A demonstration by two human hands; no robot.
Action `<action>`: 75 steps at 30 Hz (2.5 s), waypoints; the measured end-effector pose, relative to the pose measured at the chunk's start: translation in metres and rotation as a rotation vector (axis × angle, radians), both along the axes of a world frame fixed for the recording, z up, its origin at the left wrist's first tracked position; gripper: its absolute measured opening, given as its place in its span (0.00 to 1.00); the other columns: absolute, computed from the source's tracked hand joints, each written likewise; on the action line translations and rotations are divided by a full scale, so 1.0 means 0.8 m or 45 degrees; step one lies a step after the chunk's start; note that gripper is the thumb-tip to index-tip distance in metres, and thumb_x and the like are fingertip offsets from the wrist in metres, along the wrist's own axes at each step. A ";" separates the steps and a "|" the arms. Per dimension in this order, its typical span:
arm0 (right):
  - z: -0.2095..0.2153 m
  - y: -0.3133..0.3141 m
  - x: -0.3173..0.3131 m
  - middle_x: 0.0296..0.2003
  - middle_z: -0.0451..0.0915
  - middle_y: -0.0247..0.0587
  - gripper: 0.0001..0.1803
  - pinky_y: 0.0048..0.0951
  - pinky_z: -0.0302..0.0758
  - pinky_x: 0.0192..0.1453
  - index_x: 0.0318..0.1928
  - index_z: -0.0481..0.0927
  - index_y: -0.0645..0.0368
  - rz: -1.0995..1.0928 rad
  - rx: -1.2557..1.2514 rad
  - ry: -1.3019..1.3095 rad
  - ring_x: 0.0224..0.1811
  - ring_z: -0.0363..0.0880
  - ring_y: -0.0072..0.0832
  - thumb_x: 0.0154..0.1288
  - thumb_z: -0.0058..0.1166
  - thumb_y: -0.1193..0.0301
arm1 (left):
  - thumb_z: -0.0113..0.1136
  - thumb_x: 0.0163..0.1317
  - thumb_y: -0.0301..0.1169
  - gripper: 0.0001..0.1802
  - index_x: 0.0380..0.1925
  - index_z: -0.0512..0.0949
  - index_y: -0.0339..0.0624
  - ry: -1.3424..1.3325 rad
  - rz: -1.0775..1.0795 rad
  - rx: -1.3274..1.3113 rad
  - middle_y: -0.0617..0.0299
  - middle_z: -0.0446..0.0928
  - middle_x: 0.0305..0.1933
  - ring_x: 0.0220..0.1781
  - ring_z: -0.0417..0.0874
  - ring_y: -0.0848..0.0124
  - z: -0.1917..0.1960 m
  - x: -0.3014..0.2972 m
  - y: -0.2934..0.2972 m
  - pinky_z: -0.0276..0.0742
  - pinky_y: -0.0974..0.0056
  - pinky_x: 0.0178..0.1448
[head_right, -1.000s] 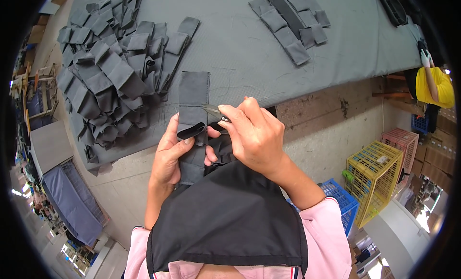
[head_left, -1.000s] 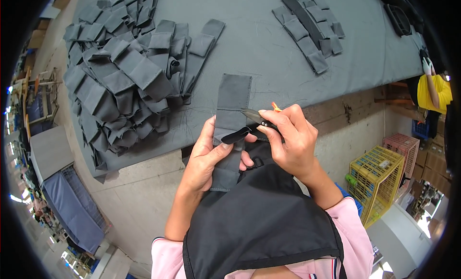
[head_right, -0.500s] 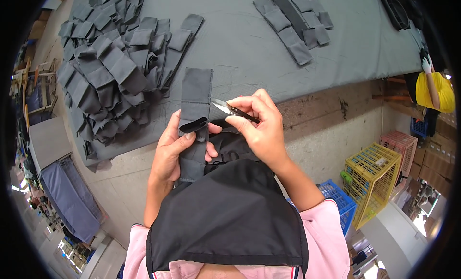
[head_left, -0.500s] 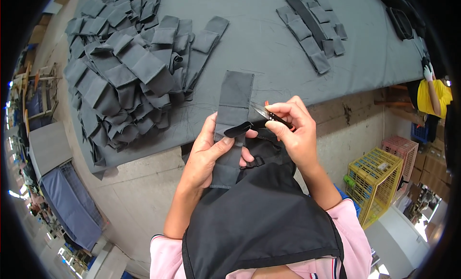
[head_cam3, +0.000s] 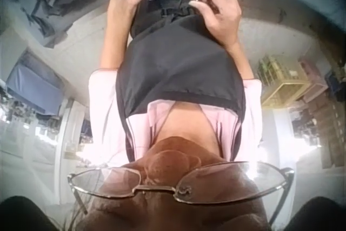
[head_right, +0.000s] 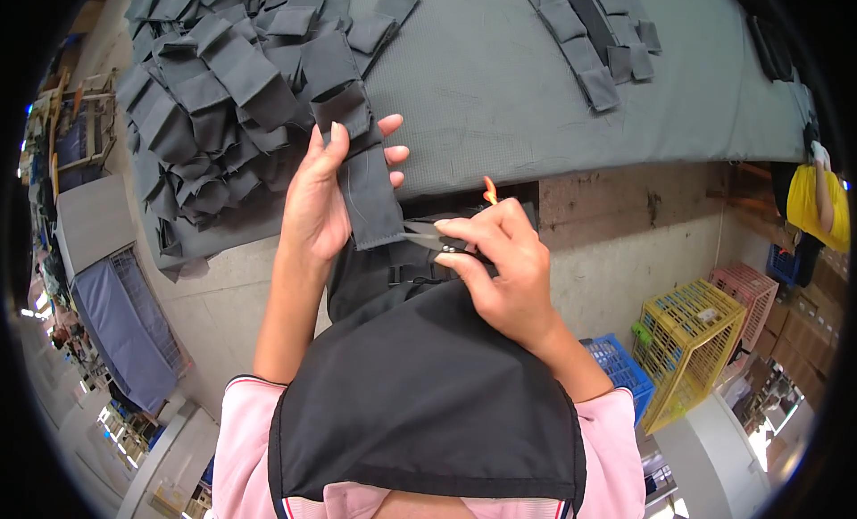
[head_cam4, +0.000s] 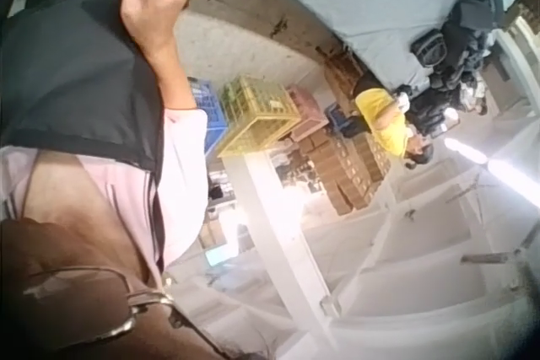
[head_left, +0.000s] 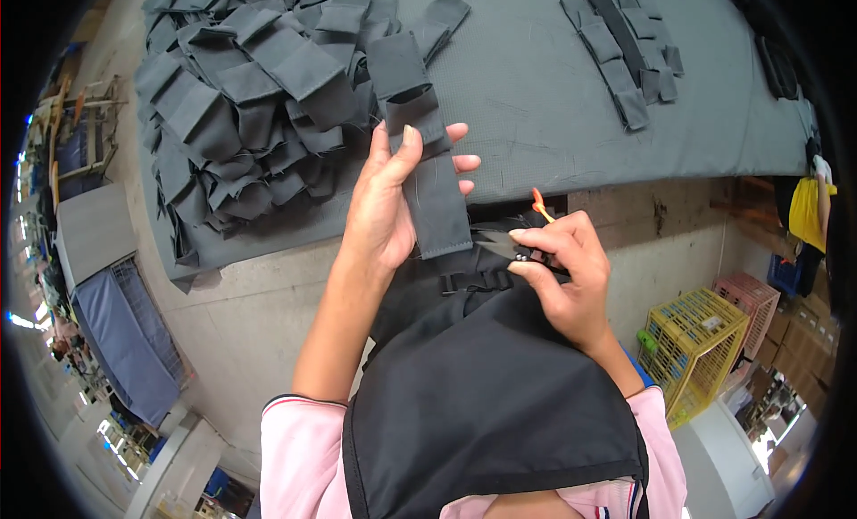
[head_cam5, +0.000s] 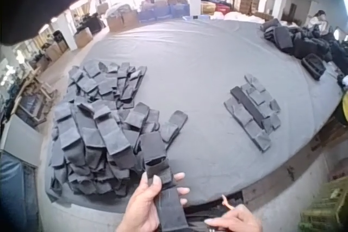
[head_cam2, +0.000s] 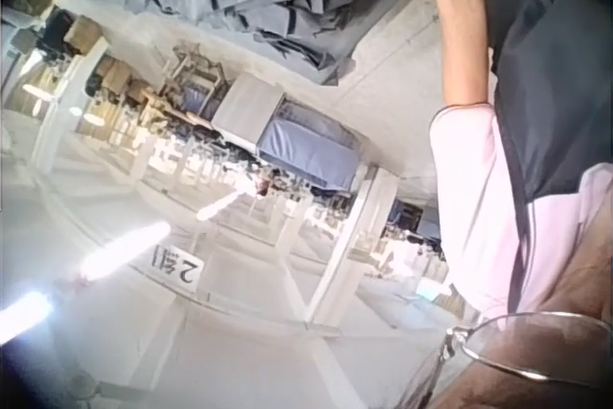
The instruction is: Using small snips to trim excess threads or material from black fabric pouch components at a workstation.
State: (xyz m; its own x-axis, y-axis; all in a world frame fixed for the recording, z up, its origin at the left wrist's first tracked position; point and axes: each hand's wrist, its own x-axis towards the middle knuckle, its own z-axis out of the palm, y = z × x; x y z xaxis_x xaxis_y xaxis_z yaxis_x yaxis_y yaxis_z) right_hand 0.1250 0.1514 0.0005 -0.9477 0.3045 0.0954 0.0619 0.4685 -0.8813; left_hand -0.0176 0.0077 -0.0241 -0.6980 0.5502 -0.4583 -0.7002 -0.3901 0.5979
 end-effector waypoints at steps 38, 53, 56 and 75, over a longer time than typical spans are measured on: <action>0.002 -0.024 -0.016 0.26 0.70 0.38 0.18 0.30 0.78 0.41 0.38 0.79 0.60 0.235 0.311 0.084 0.23 0.75 0.32 0.41 0.66 0.77 | 0.45 0.71 0.38 0.13 0.50 0.64 0.44 -0.058 0.218 -0.015 0.50 0.76 0.49 0.41 0.82 0.61 0.004 0.000 0.010 0.83 0.57 0.39; -0.010 -0.027 -0.007 0.24 0.69 0.35 0.19 0.28 0.69 0.24 0.39 0.79 0.61 0.187 0.512 0.254 0.20 0.71 0.28 0.41 0.65 0.76 | 0.45 0.71 0.38 0.14 0.50 0.63 0.42 -0.216 0.304 -0.014 0.50 0.73 0.49 0.44 0.79 0.58 -0.001 0.000 0.013 0.81 0.54 0.42; -0.003 -0.025 -0.010 0.25 0.69 0.35 0.18 0.28 0.69 0.24 0.38 0.79 0.61 0.182 0.460 0.268 0.21 0.72 0.28 0.42 0.65 0.76 | 0.45 0.71 0.38 0.14 0.50 0.63 0.42 -0.175 0.290 -0.047 0.50 0.73 0.50 0.44 0.79 0.58 0.000 0.000 0.013 0.81 0.54 0.41; -0.004 -0.023 -0.028 0.24 0.66 0.35 0.14 0.26 0.71 0.28 0.29 0.78 0.59 0.440 0.160 0.489 0.21 0.70 0.28 0.34 0.56 0.82 | 0.47 0.69 0.42 0.19 0.53 0.63 0.43 -0.031 0.074 -0.062 0.50 0.72 0.58 0.46 0.81 0.62 0.018 0.002 0.007 0.85 0.59 0.40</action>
